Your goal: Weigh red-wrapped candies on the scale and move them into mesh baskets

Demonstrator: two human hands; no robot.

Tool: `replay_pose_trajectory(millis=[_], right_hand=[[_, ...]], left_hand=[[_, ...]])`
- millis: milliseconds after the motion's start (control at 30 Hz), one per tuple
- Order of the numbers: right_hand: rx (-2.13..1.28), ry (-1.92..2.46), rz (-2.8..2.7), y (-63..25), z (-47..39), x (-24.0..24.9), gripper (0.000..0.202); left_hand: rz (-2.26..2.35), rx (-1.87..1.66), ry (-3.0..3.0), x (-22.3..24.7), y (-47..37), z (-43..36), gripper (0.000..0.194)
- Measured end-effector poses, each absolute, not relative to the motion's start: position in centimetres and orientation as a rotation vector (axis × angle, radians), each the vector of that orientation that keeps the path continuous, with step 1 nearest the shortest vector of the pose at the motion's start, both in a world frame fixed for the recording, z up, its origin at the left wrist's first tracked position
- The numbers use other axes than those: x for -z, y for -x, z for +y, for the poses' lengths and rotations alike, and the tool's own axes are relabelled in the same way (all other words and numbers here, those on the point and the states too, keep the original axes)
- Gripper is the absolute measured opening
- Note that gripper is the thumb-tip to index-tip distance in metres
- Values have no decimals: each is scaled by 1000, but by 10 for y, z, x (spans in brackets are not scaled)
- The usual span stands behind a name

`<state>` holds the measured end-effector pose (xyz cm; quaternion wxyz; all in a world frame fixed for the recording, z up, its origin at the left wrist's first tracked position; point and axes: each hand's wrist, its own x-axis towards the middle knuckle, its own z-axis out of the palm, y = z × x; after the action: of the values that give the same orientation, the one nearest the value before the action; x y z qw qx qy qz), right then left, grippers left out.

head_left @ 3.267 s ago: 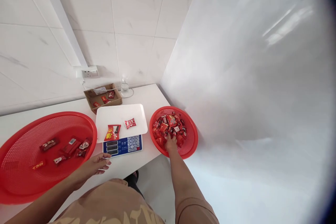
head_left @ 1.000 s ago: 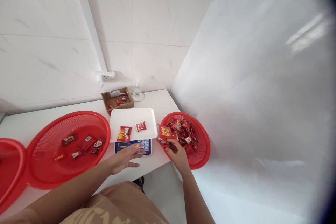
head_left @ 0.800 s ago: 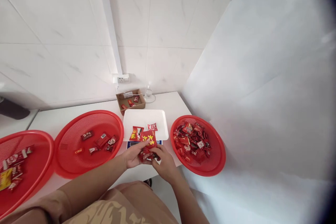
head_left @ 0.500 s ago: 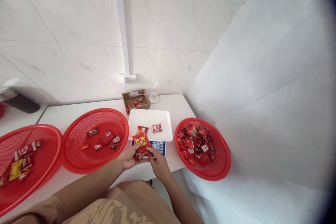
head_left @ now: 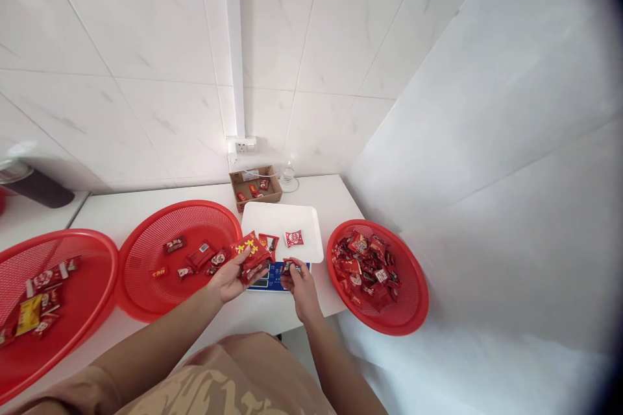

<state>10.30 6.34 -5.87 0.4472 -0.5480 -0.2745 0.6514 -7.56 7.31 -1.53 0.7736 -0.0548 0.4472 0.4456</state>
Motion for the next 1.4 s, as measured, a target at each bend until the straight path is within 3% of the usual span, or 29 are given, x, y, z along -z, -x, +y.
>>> replay_pose_trajectory(millis=[233,367,567,900,1200,1400], right_hand=[[-1727,1346,-528,-103,88,58,67],[-1779,1387,-715,-99,76,50,55],[-1878,1345,-1002,-101,61,44,38],[-1600,1374,-357,-135,81,79,36],[-1569,1201,-417,-123,107,56,31],[-1568,1312,-367,-148,92,72,28]], left_hand=[[1058,-864,25,10,80,64,24],[1211,-604,-270,9,80,48,35],[1049,-353,-576,13,73,35,40],[1083,-590,-338,22,81,37,36],[1122,-610,-290,23,87,33,30],[1146,-596,-253,24,93,31,31]])
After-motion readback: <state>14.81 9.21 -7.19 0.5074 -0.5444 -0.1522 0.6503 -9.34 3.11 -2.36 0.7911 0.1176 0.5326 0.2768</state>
